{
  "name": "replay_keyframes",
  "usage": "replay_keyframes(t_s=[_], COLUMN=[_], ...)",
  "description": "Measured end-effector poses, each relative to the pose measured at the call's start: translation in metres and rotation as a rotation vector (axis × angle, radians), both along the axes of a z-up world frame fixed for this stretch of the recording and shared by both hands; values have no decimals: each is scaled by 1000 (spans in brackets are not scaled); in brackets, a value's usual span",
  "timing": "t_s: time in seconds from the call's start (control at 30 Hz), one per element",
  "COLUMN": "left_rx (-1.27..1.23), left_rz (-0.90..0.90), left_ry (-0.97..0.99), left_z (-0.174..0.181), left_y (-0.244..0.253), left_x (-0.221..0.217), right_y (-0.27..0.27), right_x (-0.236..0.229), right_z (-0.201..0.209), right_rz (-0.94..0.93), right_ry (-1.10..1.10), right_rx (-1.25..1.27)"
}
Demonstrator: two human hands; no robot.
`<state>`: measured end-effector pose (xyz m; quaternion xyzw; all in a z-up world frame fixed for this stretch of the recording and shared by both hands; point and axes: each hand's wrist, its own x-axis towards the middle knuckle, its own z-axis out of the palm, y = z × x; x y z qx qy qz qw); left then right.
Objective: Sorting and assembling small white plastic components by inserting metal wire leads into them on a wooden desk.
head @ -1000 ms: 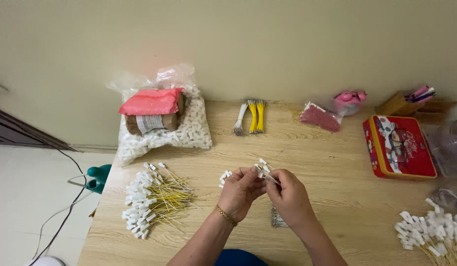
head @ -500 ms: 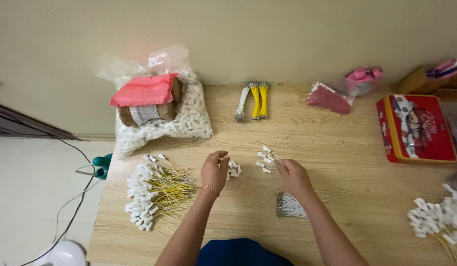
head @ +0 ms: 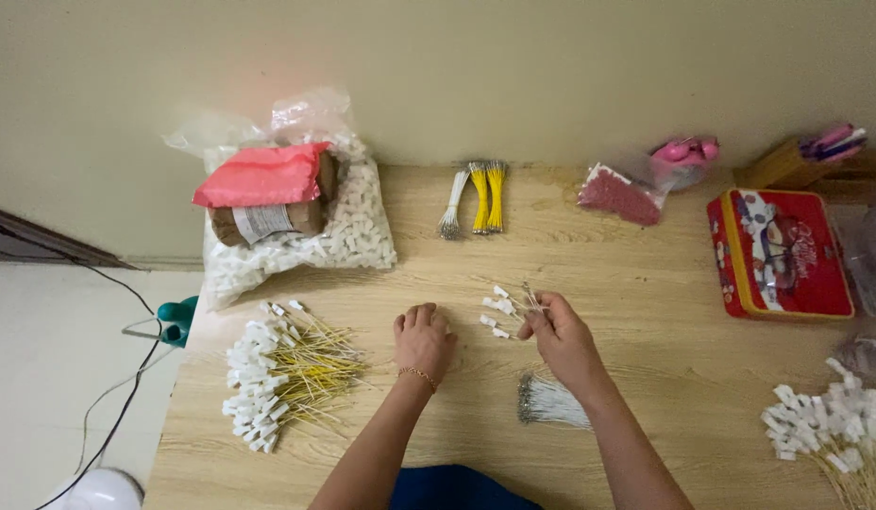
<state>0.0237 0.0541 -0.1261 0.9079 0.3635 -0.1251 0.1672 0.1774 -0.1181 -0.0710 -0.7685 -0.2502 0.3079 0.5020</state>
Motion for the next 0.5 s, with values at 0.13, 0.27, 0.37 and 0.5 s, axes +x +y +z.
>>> replay_keyframes(t_s=[0.13,0.27,0.37,0.5], left_rx=[177,172,217,47], left_rz=[-10,-136,-187,1], left_ry=[-344,-336,-402,-590], left_z=[-53,-51,-44,-1], left_y=[-1,-1,-2,-14], left_x=[-11,-17,-20,-9], right_y=[-5,-5,-6,-9], right_x=[-16,-28,-36,-42], right_z=[17,36,53,61], right_rz=[-16,-26,-50,-33], right_ry=[209,307,331,273], right_rx=[74,86,42,65])
